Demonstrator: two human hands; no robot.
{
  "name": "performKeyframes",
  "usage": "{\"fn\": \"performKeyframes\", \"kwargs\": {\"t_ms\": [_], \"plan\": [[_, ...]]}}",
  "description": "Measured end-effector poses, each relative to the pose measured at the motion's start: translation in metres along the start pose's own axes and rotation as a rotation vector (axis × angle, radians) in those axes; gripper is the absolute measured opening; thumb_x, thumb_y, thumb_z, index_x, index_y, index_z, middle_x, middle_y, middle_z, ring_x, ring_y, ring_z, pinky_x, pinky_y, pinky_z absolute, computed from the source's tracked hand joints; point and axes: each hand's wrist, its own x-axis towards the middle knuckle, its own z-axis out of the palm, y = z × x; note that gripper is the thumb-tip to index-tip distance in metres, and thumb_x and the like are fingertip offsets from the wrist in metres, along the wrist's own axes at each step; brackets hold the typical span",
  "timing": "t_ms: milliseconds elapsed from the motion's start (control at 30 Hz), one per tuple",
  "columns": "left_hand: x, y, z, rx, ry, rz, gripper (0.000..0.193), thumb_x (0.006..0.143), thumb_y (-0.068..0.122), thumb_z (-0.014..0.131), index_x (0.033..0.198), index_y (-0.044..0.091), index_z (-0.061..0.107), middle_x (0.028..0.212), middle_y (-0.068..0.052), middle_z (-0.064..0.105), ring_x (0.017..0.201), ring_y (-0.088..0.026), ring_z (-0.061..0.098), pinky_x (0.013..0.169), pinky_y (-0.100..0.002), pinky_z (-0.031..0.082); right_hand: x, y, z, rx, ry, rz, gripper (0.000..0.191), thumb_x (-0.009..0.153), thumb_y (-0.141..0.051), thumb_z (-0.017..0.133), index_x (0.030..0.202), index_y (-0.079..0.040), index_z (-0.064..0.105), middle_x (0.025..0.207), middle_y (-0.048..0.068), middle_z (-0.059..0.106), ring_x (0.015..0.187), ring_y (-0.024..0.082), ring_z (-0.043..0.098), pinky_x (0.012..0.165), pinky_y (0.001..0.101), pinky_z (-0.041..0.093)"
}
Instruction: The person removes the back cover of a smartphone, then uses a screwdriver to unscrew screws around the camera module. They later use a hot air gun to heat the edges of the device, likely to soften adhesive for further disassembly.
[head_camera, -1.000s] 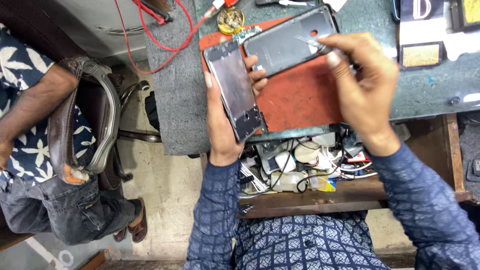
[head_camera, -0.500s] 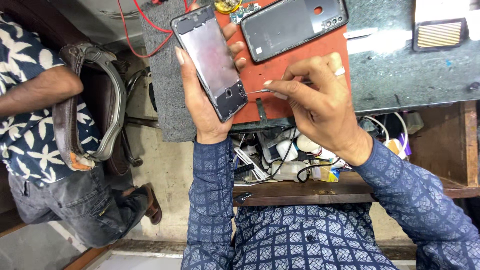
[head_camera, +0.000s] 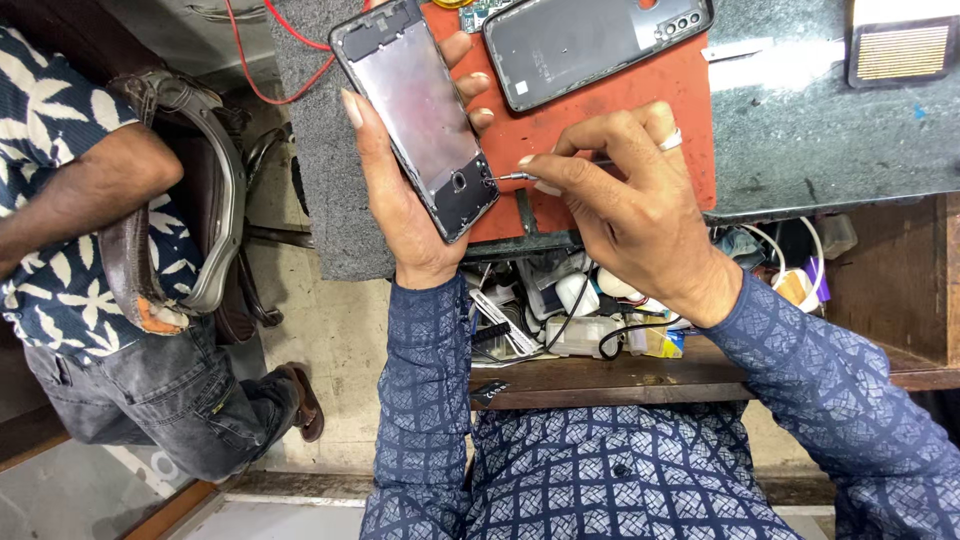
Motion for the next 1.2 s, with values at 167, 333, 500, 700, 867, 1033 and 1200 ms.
{"fn": "performKeyframes", "kwargs": {"t_ms": [167, 333, 500, 700, 867, 1033, 1200], "plan": [[-0.001, 0.001, -0.001, -0.02, -0.021, 0.011, 0.07, 0.116, 0.059, 0.036, 0.156, 0.002, 0.038, 0.142, -0.021, 0.058, 0.112, -0.024, 0.062, 0.095, -0.036, 0.057, 0.004, -0.004, -0.004, -0.053, -0.027, -0.024, 0.039, 0.092, 0.009, 0.074, 0.125, -0.011, 0.074, 0.116, 0.003, 0.062, 0.098, 0.022, 0.052, 0.088, 0.035, 0.042], [-0.002, -0.002, -0.001, 0.024, -0.04, 0.03, 0.07, 0.118, 0.06, 0.034, 0.156, 0.002, 0.041, 0.138, -0.019, 0.057, 0.111, -0.023, 0.062, 0.098, -0.037, 0.058, 0.012, -0.011, -0.006, -0.218, -0.041, -0.081, 0.023, 0.089, 0.0, 0.078, 0.11, -0.007, 0.073, 0.099, 0.005, 0.057, 0.088, 0.023, 0.05, 0.075, 0.035, 0.044], [-0.004, -0.001, 0.001, 0.052, -0.024, 0.025, 0.07, 0.116, 0.061, 0.033, 0.155, 0.003, 0.041, 0.138, -0.016, 0.056, 0.111, -0.023, 0.062, 0.099, -0.039, 0.059, 0.02, -0.022, -0.009, -0.405, -0.191, -0.013, 0.011, 0.098, -0.014, 0.071, 0.093, -0.006, 0.064, 0.09, 0.009, 0.051, 0.082, 0.026, 0.049, 0.065, 0.0354, 0.044], [-0.007, -0.002, 0.005, 0.072, -0.005, 0.042, 0.069, 0.117, 0.061, 0.034, 0.153, 0.003, 0.043, 0.138, -0.015, 0.056, 0.11, -0.022, 0.06, 0.092, -0.037, 0.054, 0.031, -0.021, -0.016, -0.29, -0.146, -0.077, 0.007, 0.095, -0.003, 0.07, 0.101, -0.002, 0.065, 0.095, 0.013, 0.05, 0.085, 0.028, 0.05, 0.063, 0.0311, 0.043], [-0.008, -0.004, 0.005, 0.082, 0.007, 0.057, 0.068, 0.117, 0.061, 0.033, 0.152, 0.004, 0.043, 0.136, -0.015, 0.057, 0.109, -0.022, 0.06, 0.092, -0.038, 0.053, 0.032, -0.02, -0.023, -0.262, -0.129, -0.091, 0.024, 0.087, 0.01, 0.066, 0.105, -0.005, 0.064, 0.105, 0.013, 0.051, 0.093, 0.027, 0.047, 0.078, 0.035, 0.046], [-0.009, -0.004, 0.003, 0.08, 0.004, 0.054, 0.068, 0.119, 0.061, 0.032, 0.151, 0.002, 0.044, 0.137, -0.015, 0.057, 0.108, -0.022, 0.06, 0.094, -0.037, 0.052, 0.034, -0.016, -0.024, -0.301, -0.212, -0.092, 0.021, 0.1, -0.014, 0.078, 0.11, -0.004, 0.062, 0.105, 0.009, 0.051, 0.096, 0.029, 0.048, 0.081, 0.0403, 0.045], [-0.008, -0.006, 0.004, 0.074, 0.007, 0.062, 0.069, 0.119, 0.06, 0.032, 0.152, 0.001, 0.044, 0.137, -0.015, 0.057, 0.108, -0.022, 0.06, 0.094, -0.036, 0.052, 0.033, -0.017, -0.027, -0.172, -0.185, -0.043, 0.032, 0.091, -0.01, 0.079, 0.115, 0.0, 0.06, 0.107, 0.015, 0.053, 0.096, 0.035, 0.05, 0.081, 0.0447, 0.047]]}}
